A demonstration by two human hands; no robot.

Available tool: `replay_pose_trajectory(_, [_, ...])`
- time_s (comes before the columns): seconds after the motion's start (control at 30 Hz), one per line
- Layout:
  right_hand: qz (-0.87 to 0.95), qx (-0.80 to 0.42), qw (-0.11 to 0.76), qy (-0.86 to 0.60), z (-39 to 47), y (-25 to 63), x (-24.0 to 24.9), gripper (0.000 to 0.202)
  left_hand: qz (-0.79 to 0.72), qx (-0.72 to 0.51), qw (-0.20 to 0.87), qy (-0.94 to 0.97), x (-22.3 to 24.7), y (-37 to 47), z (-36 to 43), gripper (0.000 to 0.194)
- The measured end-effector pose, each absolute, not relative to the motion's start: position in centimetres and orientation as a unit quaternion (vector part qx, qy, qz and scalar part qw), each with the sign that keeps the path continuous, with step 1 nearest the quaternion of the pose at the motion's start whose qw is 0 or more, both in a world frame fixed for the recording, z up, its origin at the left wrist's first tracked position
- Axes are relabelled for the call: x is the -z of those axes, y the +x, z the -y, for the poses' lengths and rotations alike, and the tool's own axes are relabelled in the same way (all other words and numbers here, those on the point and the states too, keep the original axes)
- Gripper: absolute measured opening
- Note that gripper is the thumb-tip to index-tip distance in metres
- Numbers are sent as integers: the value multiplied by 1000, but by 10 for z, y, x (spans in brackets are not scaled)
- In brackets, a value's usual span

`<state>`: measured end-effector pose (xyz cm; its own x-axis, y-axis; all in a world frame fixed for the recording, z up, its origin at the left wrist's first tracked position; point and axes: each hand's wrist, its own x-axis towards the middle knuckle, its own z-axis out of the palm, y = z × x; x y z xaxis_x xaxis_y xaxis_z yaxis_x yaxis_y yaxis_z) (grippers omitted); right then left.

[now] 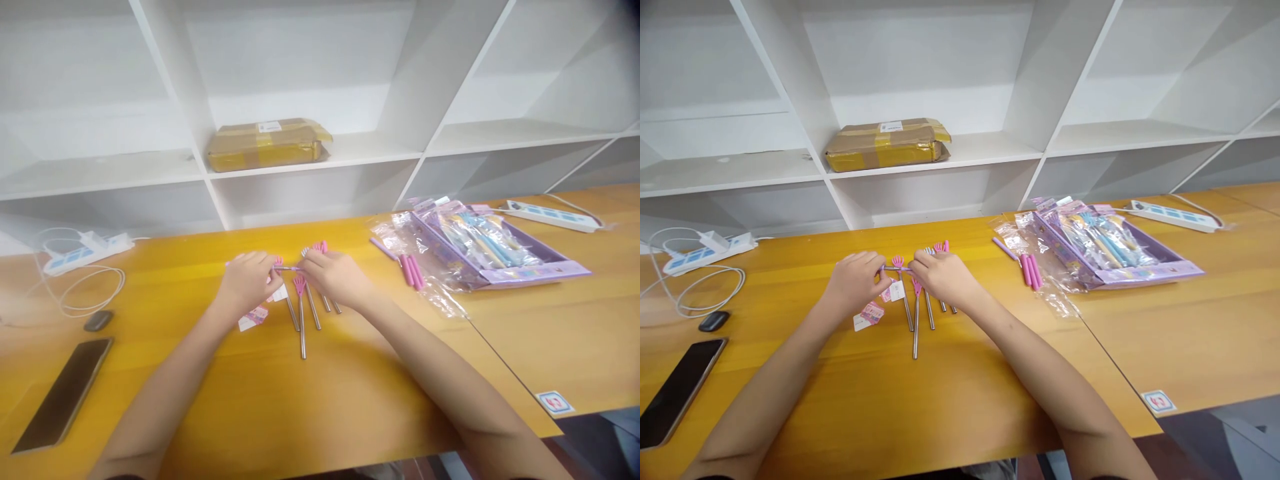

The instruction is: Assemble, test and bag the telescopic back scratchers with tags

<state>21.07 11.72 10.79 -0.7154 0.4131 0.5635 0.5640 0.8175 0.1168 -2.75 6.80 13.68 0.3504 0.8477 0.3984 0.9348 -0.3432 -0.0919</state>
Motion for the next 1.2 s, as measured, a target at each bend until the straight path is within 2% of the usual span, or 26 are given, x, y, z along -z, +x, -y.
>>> replay_pose_trajectory(0.47, [886,162,313,-301,-128,215,-105,38,577,203,243,-753,-127,-30,-73,20])
replay_pose_trajectory(0.63, [863,149,350,-333,-169,262,-117,39,626,234,293,-684,-145,-85,-89,19])
replay_pose_trajectory(0.73, [849,88,385,-352,-193,314,-128,35,653,252,317,-640,-160,-130,-92,17])
replay_pose_trajectory(0.87, [798,80,415,-430,-209,388,-132,29,685,261,313,-604,-174,-169,-88,17])
replay_pose_trajectory(0.97, [769,79,402,-491,-213,423,-128,20,679,271,283,-621,-176,-175,-87,12])
replay_pose_trajectory(1.1, [758,67,398,-513,-214,435,-126,12,670,281,234,-646,-173,-164,-91,7])
replay_pose_trajectory(1.2, [746,66,401,-528,-213,434,-128,11,674,290,255,-630,-170,-157,-92,8])
